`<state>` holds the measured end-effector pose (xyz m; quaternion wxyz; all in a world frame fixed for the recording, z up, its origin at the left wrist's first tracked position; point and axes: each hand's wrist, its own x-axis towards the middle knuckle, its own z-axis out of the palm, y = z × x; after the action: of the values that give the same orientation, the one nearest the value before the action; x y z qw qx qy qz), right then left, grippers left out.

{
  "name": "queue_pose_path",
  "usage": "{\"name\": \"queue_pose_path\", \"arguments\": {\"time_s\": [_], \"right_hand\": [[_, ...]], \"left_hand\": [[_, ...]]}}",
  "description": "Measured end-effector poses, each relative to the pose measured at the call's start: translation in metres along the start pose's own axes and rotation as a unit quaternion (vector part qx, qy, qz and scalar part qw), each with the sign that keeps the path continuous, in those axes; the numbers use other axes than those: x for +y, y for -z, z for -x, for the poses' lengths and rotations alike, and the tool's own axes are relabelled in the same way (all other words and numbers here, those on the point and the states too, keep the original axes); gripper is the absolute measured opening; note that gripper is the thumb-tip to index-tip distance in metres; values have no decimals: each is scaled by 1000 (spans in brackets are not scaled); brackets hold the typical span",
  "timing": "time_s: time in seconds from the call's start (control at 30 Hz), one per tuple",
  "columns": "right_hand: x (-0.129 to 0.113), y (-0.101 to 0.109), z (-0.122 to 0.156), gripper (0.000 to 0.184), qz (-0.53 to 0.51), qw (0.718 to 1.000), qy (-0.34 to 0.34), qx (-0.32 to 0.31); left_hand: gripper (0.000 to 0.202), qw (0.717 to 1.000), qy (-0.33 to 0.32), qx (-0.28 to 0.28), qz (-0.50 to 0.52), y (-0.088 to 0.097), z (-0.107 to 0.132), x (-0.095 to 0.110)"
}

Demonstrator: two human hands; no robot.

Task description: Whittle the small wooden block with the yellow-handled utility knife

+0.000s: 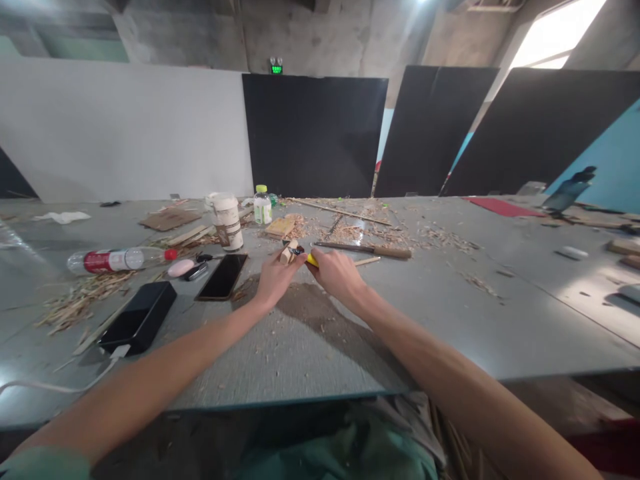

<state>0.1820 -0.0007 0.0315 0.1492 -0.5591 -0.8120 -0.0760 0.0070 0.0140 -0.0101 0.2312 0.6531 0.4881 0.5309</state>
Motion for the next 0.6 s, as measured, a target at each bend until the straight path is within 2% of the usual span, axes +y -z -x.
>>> {"name": "queue_pose_path", "arguments": {"time_s": [0.1, 0.2, 0.33, 0.47, 0.6], "right_hand": [[2, -3, -2, 28, -8, 1000, -18, 3], [4, -8, -5, 29, -33, 999, -9, 0], [9, -11, -10, 26, -84, 996, 41, -8], [14, -10, -12, 26, -101, 990, 99, -14], [12, -8, -11, 30, -65, 996, 65, 1]], "left_hand": [[28, 1000, -5, 21, 17, 0, 2, 4], [33, 998, 23, 14, 57, -3, 3, 3], [37, 995, 42, 6, 96, -5, 0, -6], [37, 995, 46, -9, 92, -3, -1, -7], [35, 999, 17, -5, 47, 0, 0, 2]]}}
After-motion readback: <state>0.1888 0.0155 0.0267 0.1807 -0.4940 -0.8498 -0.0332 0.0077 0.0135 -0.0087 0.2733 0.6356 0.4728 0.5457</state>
